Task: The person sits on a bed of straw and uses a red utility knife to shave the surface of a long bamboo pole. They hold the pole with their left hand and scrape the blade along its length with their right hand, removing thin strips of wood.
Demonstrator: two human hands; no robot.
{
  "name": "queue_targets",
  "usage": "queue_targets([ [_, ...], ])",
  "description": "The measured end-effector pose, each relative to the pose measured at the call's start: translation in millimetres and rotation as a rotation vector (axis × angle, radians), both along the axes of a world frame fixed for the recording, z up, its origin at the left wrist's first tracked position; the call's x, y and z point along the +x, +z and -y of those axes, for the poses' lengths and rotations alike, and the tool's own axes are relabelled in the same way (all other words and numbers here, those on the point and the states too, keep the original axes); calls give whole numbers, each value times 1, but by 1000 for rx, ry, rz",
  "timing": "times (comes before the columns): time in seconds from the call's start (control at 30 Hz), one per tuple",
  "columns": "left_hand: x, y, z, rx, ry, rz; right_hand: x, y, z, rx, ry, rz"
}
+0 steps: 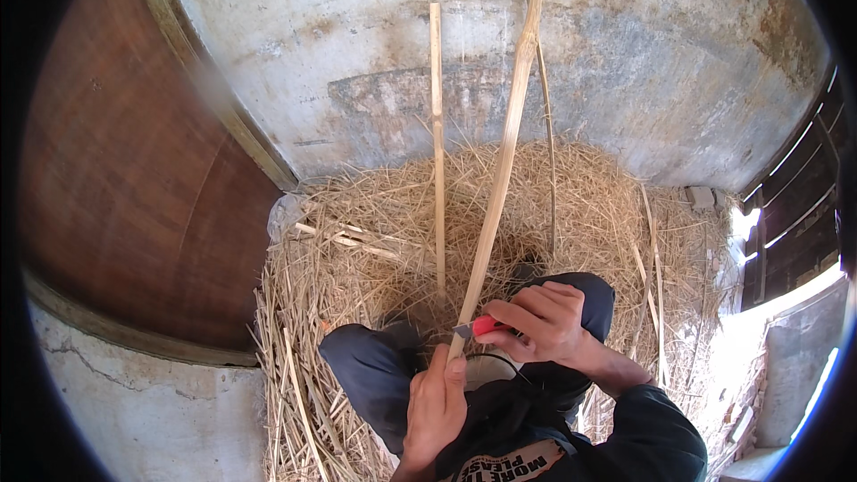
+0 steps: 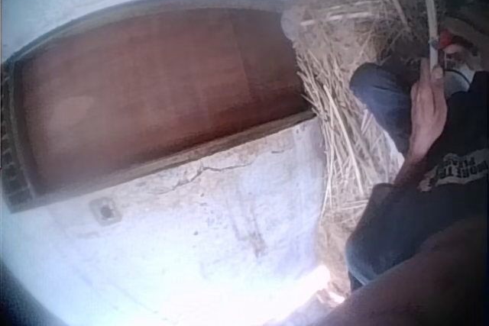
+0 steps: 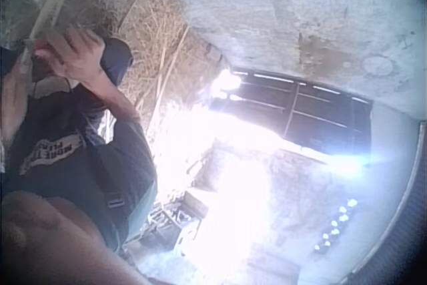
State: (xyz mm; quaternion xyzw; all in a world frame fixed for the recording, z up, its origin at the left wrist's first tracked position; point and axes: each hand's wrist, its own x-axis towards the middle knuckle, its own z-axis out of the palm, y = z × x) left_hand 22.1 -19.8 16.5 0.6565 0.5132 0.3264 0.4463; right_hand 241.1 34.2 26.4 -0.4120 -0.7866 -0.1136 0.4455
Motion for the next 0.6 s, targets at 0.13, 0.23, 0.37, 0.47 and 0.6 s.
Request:
queue_targets([
  [0.13, -2, -3, 1, -37, 3, 1, 0, 2, -1, 4, -6, 8],
  [0.23, 0, 1, 2, -72, 8, -12, 5, -1, -2, -17, -59, 5],
  [0.37, -7, -17, 28, -98, -46, -82, 52, 15, -38, -29, -409, -460],
  [0.47, -11, -28, 42, -178, -86, -95, 80, 26, -45, -68, -418, -478],
  [0.6, -14, -37, 35, -154, -17, -9, 56, 21, -20, -195, -152, -376],
])
